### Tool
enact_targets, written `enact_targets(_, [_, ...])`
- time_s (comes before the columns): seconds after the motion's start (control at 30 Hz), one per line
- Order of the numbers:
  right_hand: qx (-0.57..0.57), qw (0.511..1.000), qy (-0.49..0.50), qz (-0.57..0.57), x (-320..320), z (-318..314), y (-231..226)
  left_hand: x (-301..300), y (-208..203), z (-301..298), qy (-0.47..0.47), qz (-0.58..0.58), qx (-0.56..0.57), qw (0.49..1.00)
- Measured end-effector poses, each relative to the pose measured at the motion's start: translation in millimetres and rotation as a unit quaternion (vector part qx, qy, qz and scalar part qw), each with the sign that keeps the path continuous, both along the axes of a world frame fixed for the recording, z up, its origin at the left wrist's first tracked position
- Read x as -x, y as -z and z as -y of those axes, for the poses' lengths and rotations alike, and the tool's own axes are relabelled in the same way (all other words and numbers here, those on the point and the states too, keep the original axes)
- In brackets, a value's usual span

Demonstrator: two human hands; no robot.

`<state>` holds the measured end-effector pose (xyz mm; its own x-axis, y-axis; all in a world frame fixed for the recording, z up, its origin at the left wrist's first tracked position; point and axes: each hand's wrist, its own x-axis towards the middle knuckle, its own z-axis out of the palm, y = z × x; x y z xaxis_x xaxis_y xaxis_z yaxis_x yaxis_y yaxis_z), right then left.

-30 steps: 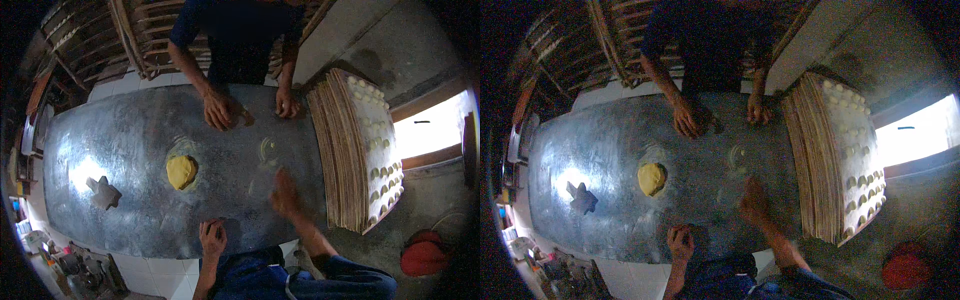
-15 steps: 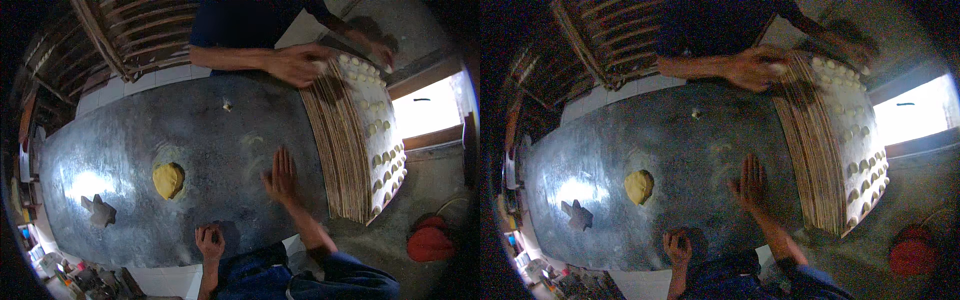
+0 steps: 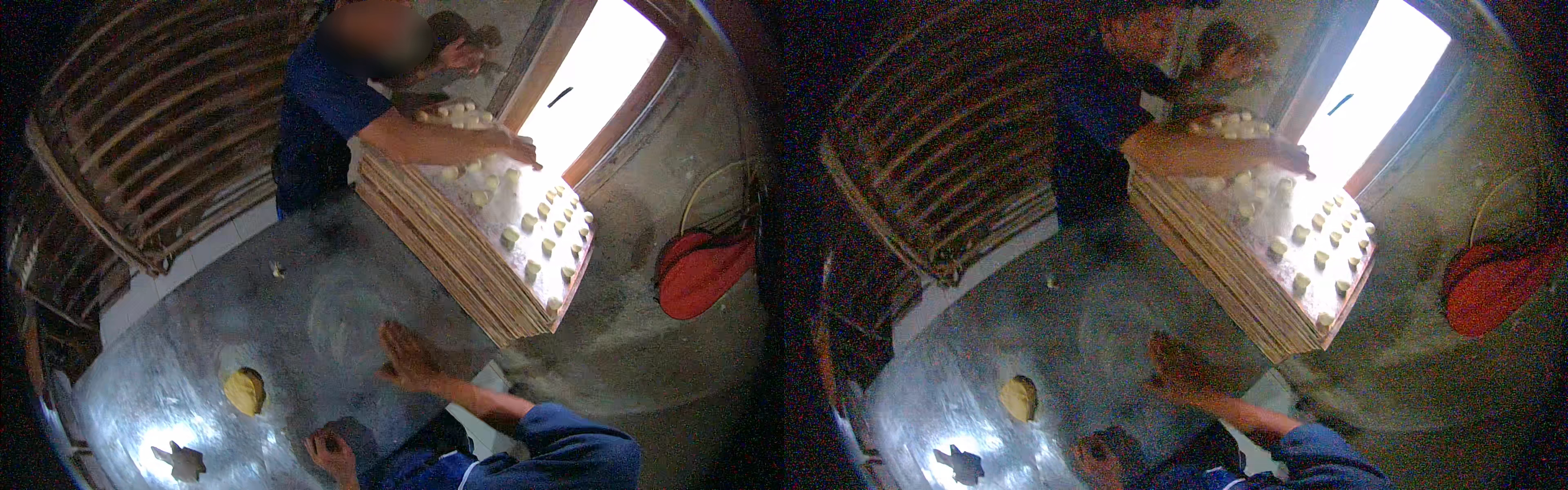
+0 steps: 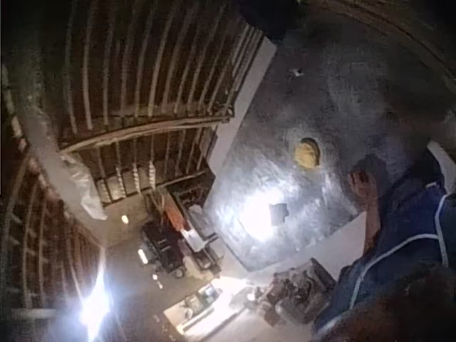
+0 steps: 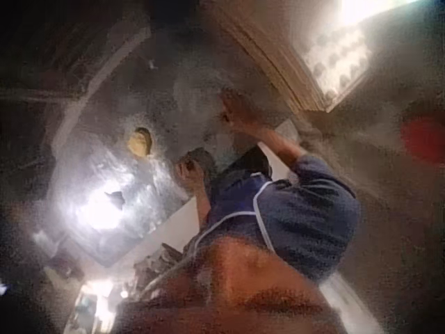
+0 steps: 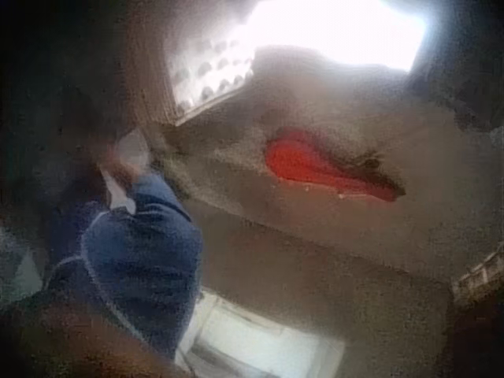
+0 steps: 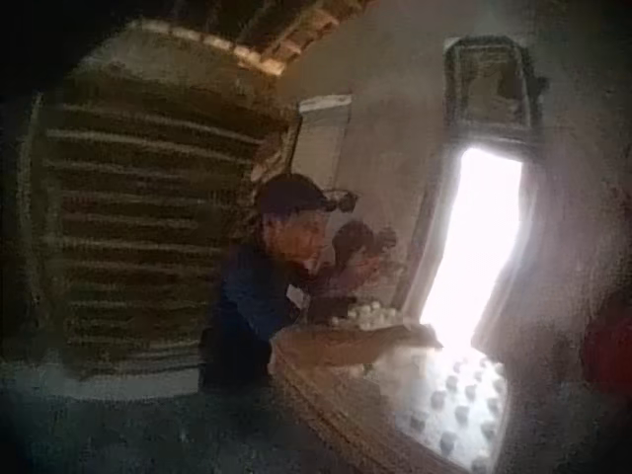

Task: The person tears small pieces from a large dough mass on a metal table, rolls them into balls, and places them on a wooden board. Another person assists by rolling dough and arranging the pieces on the board.

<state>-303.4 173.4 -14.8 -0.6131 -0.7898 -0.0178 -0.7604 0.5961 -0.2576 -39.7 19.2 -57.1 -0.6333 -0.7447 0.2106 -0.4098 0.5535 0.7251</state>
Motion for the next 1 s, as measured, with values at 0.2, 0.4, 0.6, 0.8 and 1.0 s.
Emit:
enact_targets(0.2, [0.017, 0.989, 0.15, 0.001, 105, 138, -46, -4, -23, -9, -0.029, 0.185, 0.047, 0.981])
enact_targets(0.4, [0.083, 0.993, -0.082, 0.02, -73, 82, 13, -12, -13, -15, -0.077, 0.142, -0.007, 0.987])
enact_targets(0.6, [0.074, 0.993, 0.071, -0.053, 77, 77, 4, 9, -63, -15, -0.056, 0.176, -0.035, 0.982])
enact_targets(0.8, [0.185, 0.979, -0.007, -0.085, 21, 153, 0, 10, -50, -14, -0.055, 0.171, 0.021, 0.983])
enact_targets(1.0, [0.235, 0.97, -0.03, 0.049, -1, 2, 65, 15, -35, -27, -0.057, 0.091, 0.073, 0.992])
